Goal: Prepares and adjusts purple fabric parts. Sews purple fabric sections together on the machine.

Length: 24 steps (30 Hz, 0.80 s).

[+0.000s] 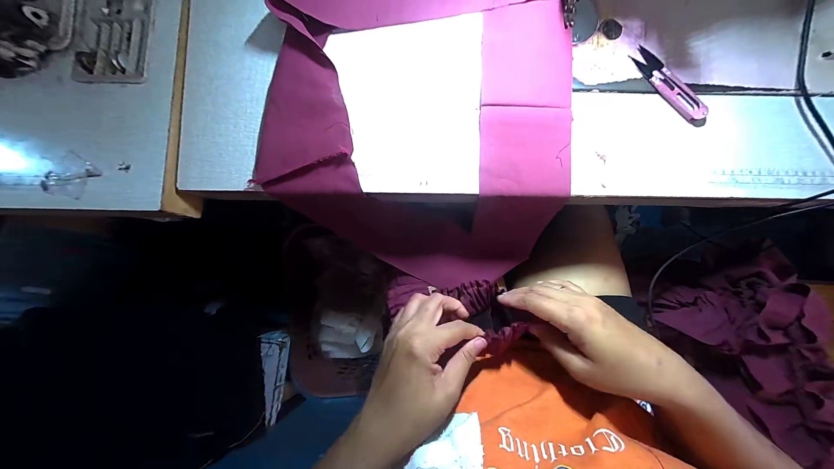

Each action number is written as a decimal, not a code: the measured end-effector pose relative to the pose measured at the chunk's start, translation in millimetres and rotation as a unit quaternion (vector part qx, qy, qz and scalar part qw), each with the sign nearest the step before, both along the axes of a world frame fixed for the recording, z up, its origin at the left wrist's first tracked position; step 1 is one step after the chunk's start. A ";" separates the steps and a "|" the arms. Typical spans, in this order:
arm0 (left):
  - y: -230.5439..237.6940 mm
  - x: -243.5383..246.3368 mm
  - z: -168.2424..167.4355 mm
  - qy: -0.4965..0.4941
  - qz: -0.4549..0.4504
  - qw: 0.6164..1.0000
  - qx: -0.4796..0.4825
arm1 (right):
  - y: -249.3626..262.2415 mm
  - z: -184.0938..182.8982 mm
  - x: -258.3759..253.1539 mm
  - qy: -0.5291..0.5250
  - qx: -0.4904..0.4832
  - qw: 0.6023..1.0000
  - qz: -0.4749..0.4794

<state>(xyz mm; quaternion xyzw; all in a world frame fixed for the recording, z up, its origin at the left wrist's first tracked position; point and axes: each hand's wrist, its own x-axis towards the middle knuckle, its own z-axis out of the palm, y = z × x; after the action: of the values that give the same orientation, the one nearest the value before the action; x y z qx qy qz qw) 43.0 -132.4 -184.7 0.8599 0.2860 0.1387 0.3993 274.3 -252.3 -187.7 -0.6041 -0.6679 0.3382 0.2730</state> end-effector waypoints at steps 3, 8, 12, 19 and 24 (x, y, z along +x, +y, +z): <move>-4.7 7.0 3.3 -0.036 -0.010 0.999 0.016 | 6.3 -0.4 -12.1 0.058 0.041 0.997 -0.016; -8.2 10.3 4.7 -0.143 0.036 0.986 -0.073 | 1.8 5.1 -15.0 0.214 0.070 0.971 -0.085; -4.9 7.2 12.1 -0.192 0.041 0.972 -0.126 | -9.9 14.7 -8.8 0.210 0.102 0.961 -0.149; -3.4 1.2 30.9 -0.206 0.010 0.961 -0.182 | -21.8 28.4 -8.6 0.234 0.105 0.953 -0.161; -7.7 1.5 31.9 -0.216 0.012 0.951 -0.219 | -22.9 29.7 -14.5 0.247 0.111 0.946 -0.180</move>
<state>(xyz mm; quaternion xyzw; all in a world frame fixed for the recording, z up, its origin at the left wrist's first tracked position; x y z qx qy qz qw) 44.4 -140.1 -152.8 0.6972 0.2267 0.2598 0.6285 259.7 -275.2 -158.0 -0.5775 -0.4931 0.3461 0.5510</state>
